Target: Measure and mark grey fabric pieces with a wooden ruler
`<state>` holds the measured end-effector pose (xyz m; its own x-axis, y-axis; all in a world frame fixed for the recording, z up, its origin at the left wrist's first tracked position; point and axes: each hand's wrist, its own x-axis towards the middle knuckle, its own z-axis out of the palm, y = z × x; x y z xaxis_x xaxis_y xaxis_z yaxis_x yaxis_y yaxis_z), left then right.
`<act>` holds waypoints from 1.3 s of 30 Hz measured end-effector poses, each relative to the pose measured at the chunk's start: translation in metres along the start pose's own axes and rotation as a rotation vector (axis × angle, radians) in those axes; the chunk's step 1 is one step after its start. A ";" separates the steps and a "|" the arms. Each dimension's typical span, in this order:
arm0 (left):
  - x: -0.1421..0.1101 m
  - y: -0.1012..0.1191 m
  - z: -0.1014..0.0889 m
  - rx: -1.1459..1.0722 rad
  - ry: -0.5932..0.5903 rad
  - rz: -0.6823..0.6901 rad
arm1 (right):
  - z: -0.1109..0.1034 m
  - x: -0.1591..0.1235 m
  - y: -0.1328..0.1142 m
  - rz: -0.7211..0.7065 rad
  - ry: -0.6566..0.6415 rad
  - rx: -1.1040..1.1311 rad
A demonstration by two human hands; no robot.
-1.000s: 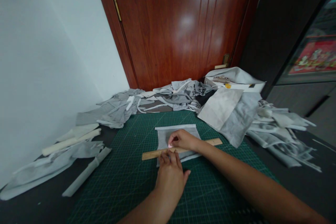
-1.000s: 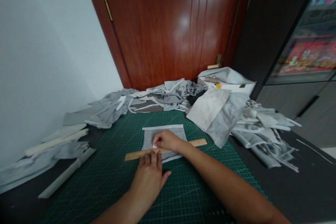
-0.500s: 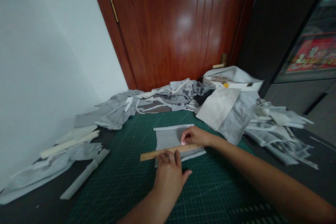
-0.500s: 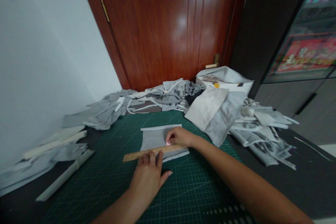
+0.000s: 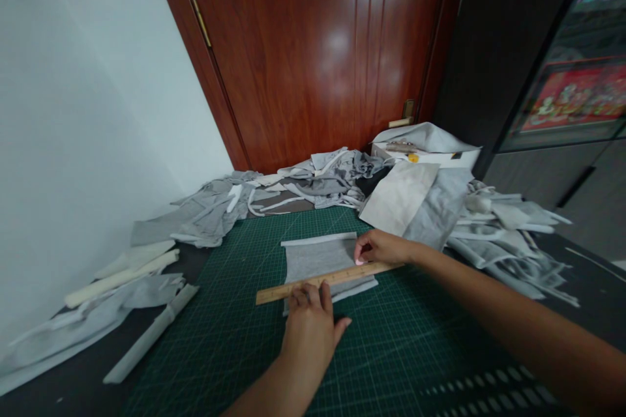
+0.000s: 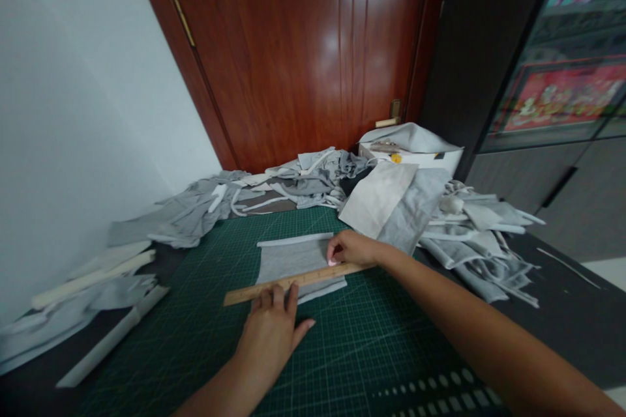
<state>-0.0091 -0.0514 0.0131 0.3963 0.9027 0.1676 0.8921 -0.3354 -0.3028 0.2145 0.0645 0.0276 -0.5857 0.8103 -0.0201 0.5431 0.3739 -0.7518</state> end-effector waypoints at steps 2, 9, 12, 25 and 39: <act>0.000 0.000 -0.001 0.013 -0.008 0.002 | -0.004 -0.004 0.002 0.018 -0.006 -0.003; -0.001 0.000 -0.003 0.037 -0.023 0.001 | -0.034 -0.026 0.007 0.044 -0.013 -0.418; -0.001 0.001 -0.001 0.035 -0.002 -0.006 | -0.052 -0.037 0.007 0.174 0.071 -0.689; 0.003 -0.021 -0.004 -0.170 0.077 0.035 | 0.007 -0.019 0.019 0.079 0.539 -0.473; 0.014 -0.035 0.005 -0.678 0.171 0.211 | 0.038 -0.029 -0.004 -0.182 0.360 -0.302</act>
<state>-0.0361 -0.0250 0.0213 0.5536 0.7643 0.3308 0.7094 -0.6409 0.2934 0.2062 0.0221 0.0062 -0.4712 0.8044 0.3619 0.6325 0.5941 -0.4970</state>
